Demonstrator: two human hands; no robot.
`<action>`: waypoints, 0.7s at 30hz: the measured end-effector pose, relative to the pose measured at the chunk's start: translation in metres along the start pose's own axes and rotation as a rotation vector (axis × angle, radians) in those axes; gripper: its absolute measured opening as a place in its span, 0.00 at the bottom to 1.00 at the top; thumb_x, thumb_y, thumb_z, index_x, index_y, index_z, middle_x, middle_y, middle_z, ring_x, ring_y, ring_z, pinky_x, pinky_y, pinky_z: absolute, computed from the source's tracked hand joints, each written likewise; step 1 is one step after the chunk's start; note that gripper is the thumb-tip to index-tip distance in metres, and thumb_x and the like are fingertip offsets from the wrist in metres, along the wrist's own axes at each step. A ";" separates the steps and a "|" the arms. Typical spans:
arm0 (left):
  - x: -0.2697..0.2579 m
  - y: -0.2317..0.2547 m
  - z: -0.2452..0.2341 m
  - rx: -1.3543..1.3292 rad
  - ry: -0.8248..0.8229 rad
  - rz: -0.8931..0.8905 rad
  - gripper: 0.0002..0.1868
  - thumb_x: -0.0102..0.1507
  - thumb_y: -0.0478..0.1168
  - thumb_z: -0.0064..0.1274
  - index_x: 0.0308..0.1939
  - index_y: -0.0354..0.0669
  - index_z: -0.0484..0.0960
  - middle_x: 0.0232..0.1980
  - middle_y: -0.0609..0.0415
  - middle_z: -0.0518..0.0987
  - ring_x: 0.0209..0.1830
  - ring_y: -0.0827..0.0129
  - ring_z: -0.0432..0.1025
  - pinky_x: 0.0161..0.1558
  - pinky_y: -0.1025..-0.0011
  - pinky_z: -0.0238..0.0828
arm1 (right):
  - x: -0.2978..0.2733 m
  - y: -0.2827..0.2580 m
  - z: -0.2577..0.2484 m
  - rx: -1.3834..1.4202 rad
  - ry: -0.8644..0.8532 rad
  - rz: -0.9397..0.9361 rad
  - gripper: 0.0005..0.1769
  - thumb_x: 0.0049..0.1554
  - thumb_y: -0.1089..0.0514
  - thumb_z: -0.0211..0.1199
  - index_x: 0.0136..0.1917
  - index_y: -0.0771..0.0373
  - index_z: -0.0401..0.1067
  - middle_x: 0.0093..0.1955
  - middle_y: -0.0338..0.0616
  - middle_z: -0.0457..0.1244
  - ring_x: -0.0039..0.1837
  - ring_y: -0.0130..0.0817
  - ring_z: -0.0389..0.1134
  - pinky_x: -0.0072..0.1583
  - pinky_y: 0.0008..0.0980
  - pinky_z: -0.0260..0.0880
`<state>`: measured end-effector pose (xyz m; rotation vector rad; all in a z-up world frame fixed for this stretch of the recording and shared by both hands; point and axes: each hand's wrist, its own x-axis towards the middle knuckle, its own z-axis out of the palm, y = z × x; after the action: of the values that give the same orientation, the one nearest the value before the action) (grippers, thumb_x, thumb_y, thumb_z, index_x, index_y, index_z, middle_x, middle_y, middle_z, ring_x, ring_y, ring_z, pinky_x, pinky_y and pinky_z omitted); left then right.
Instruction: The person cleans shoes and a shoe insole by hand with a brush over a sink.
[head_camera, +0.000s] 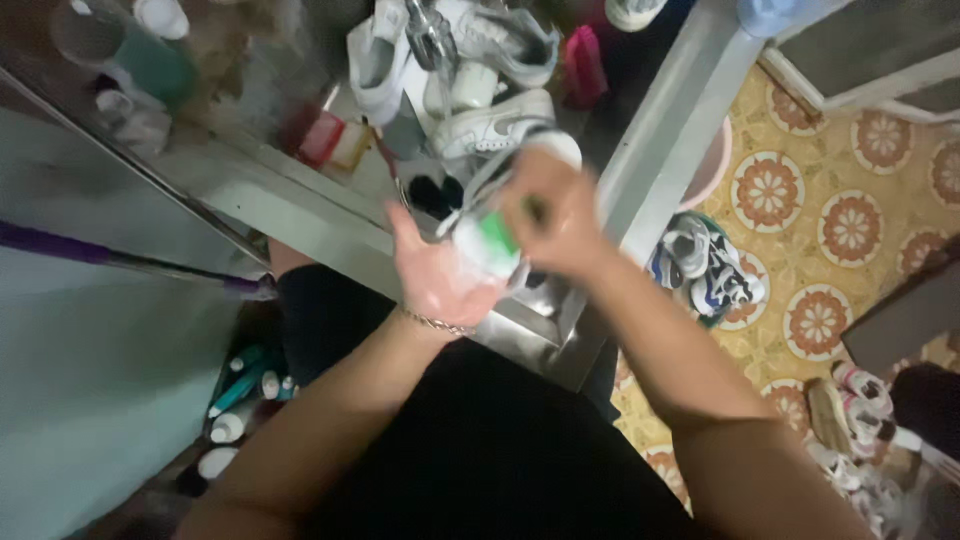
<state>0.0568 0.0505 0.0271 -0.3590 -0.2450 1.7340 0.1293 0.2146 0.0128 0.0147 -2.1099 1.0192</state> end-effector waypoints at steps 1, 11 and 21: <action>0.002 0.007 -0.021 0.039 0.107 0.007 0.70 0.62 0.97 0.54 0.73 0.33 0.91 0.74 0.38 0.92 0.79 0.44 0.83 0.95 0.43 0.66 | 0.000 0.014 -0.021 -0.080 -0.006 0.011 0.19 0.77 0.54 0.71 0.43 0.59 0.75 0.38 0.45 0.61 0.39 0.56 0.66 0.47 0.51 0.67; 0.008 0.015 -0.022 0.115 0.152 0.016 0.75 0.62 0.98 0.49 0.82 0.31 0.85 0.82 0.34 0.86 0.87 0.37 0.77 0.96 0.35 0.60 | 0.004 0.031 -0.043 -0.128 0.023 -0.027 0.24 0.82 0.55 0.64 0.41 0.61 0.71 0.36 0.43 0.58 0.36 0.52 0.63 0.45 0.50 0.67; 0.000 0.012 -0.014 0.079 0.069 0.033 0.73 0.66 0.94 0.52 0.88 0.29 0.79 0.87 0.39 0.83 0.89 0.43 0.76 0.96 0.45 0.61 | -0.011 0.036 -0.029 -0.184 0.034 -0.069 0.21 0.80 0.57 0.66 0.43 0.62 0.72 0.38 0.50 0.60 0.39 0.58 0.64 0.48 0.54 0.65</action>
<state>0.0510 0.0472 0.0094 -0.3662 -0.1207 1.7552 0.1442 0.2551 -0.0072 -0.0207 -2.1493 0.7776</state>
